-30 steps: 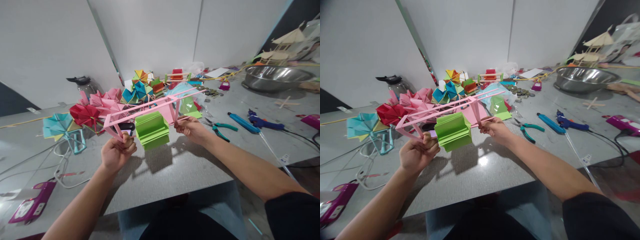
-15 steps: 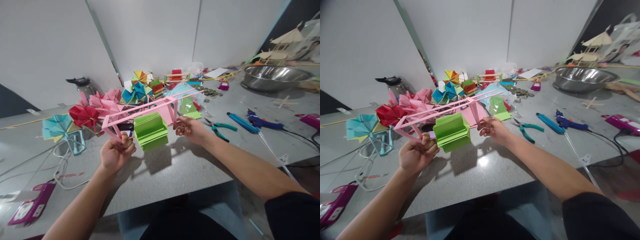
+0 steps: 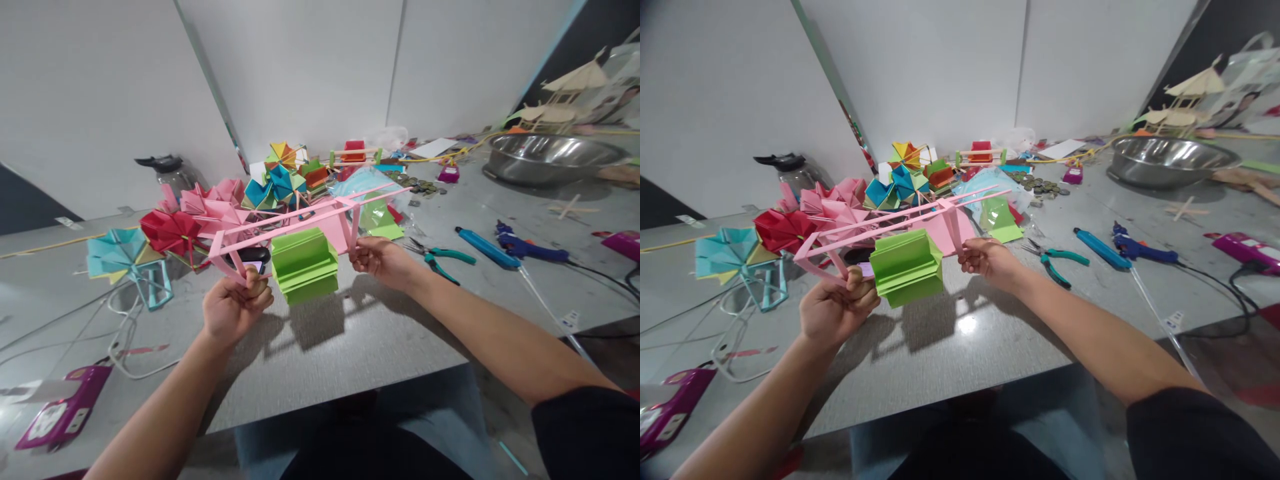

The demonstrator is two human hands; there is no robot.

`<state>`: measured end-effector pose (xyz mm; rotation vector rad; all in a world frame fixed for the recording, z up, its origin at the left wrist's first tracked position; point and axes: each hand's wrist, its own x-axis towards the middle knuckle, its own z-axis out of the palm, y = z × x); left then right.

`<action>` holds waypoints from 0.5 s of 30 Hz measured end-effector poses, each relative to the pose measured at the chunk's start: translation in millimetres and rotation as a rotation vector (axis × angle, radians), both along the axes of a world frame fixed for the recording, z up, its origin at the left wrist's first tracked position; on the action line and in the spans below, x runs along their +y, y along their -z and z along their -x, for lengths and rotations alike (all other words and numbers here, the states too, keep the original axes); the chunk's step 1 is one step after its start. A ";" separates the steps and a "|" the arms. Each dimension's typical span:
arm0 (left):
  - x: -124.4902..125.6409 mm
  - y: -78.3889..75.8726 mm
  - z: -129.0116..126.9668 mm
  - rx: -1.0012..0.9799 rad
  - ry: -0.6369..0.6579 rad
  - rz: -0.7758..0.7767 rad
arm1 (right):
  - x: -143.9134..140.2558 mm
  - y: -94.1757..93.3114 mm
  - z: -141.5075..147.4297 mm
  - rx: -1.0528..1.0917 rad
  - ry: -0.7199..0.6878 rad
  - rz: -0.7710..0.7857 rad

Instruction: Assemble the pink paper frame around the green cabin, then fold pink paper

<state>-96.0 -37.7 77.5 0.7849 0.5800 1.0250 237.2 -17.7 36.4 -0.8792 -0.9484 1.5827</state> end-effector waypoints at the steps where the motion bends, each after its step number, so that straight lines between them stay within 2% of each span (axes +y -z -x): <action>1: 0.2 0.0 -0.2 0.001 -0.001 -0.002 | 0.1 0.3 0.0 0.000 -0.002 -0.006; 7: 0.3 0.0 -0.7 0.023 -0.010 -0.025 | 0.8 0.5 -0.5 -0.011 0.003 -0.025; 15: -0.8 -0.4 -0.5 0.010 -0.056 0.055 | 0.4 -0.6 -1.3 -0.017 0.003 -0.033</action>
